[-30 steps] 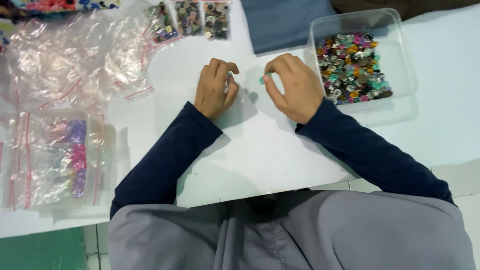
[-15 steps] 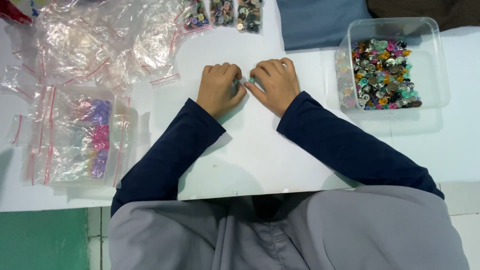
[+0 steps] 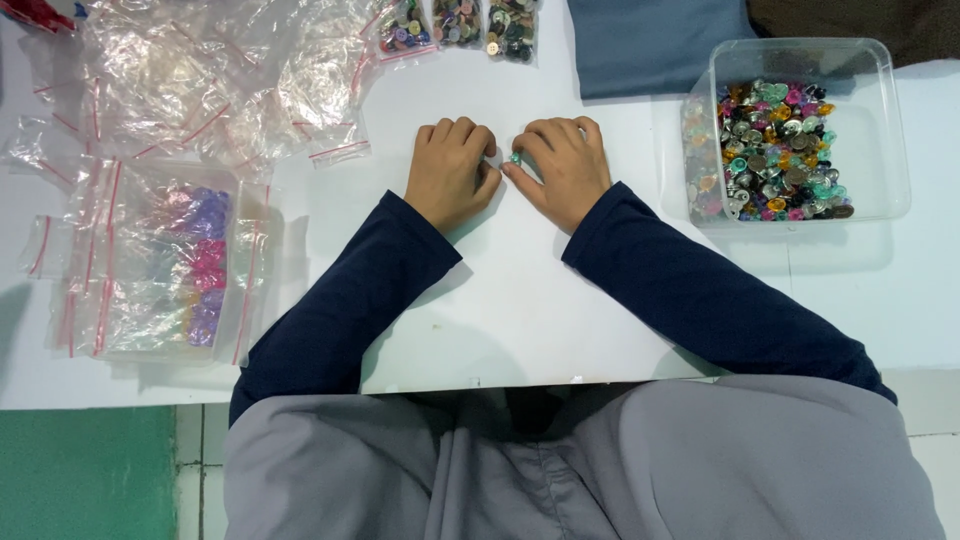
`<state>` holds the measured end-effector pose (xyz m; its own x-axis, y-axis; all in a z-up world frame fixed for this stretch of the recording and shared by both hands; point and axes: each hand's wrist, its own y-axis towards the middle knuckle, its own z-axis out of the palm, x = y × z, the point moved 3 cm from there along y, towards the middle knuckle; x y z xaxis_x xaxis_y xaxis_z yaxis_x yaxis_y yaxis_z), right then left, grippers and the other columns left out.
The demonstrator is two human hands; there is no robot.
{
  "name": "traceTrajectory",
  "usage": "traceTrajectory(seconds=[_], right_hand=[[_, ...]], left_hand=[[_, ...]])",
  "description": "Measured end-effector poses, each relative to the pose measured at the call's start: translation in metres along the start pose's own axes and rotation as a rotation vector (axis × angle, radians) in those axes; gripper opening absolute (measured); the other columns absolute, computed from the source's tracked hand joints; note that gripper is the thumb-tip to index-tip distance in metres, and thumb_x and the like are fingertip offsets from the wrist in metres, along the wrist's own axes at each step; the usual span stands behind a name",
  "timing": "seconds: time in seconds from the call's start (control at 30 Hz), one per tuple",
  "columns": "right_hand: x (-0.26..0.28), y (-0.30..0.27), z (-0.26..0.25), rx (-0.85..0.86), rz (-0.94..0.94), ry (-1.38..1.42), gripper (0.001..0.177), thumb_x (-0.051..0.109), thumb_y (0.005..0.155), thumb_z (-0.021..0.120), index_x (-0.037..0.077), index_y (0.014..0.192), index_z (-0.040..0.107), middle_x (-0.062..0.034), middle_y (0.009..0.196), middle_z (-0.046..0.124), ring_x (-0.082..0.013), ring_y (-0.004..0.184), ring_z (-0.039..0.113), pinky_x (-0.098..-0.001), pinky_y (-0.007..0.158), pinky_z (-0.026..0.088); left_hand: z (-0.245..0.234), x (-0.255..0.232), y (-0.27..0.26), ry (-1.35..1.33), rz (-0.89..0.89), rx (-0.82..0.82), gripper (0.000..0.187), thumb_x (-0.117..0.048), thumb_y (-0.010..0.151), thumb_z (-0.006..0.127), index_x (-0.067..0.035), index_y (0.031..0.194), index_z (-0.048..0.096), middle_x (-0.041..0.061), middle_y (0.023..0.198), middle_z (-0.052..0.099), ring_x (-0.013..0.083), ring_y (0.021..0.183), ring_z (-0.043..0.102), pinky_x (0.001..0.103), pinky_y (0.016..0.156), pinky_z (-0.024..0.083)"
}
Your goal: Sorting small colorful buttons from a container and placing them into plastic bags
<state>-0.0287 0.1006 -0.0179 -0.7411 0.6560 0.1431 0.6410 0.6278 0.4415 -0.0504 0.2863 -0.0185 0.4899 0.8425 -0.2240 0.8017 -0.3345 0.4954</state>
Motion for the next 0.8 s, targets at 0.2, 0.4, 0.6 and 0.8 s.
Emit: traceTrajectory(seconds=[0.2, 0.4, 0.6, 0.8], right_hand=[[0.001, -0.001, -0.005, -0.030, 0.000, 0.032, 0.027, 0.040, 0.109, 0.060, 0.014, 0.114, 0.063, -0.0062, 0.107, 0.064, -0.0254, 0.110, 0.061, -0.0490, 0.103, 0.030], [-0.004, -0.011, -0.014, -0.043, -0.006, -0.058, 0.018, 0.028, 0.104, 0.064, 0.014, 0.114, 0.064, -0.0071, 0.110, 0.063, -0.0263, 0.115, 0.058, -0.0504, 0.103, 0.029], [-0.009, -0.019, -0.021, -0.025, 0.054, -0.008, 0.017, 0.029, 0.105, 0.064, 0.013, 0.113, 0.065, -0.0071, 0.110, 0.063, -0.0266, 0.119, 0.056, -0.0541, 0.109, 0.022], [-0.014, -0.027, -0.027, -0.018, 0.093, -0.033, 0.013, 0.026, 0.107, 0.065, 0.013, 0.109, 0.065, -0.0068, 0.109, 0.063, -0.0270, 0.120, 0.054, -0.0554, 0.109, 0.019]], left_hand=[[0.000, 0.000, -0.001, 0.012, 0.023, -0.039, 0.013, -0.021, 0.082, 0.063, -0.019, 0.092, 0.056, 0.000, 0.083, 0.054, 0.0219, 0.082, 0.059, 0.040, 0.084, 0.044], [0.000, -0.001, 0.000, 0.029, 0.030, -0.042, 0.015, -0.020, 0.080, 0.064, -0.018, 0.093, 0.057, 0.000, 0.082, 0.055, 0.0228, 0.082, 0.059, 0.041, 0.084, 0.045], [0.002, 0.000, -0.001, 0.033, 0.016, 0.001, 0.015, -0.019, 0.081, 0.064, -0.018, 0.095, 0.058, 0.001, 0.083, 0.057, 0.0231, 0.083, 0.060, 0.042, 0.085, 0.045], [-0.003, -0.002, 0.000, 0.026, 0.021, -0.006, 0.014, -0.017, 0.082, 0.064, -0.018, 0.095, 0.058, 0.001, 0.082, 0.057, 0.0234, 0.083, 0.061, 0.041, 0.084, 0.045]])
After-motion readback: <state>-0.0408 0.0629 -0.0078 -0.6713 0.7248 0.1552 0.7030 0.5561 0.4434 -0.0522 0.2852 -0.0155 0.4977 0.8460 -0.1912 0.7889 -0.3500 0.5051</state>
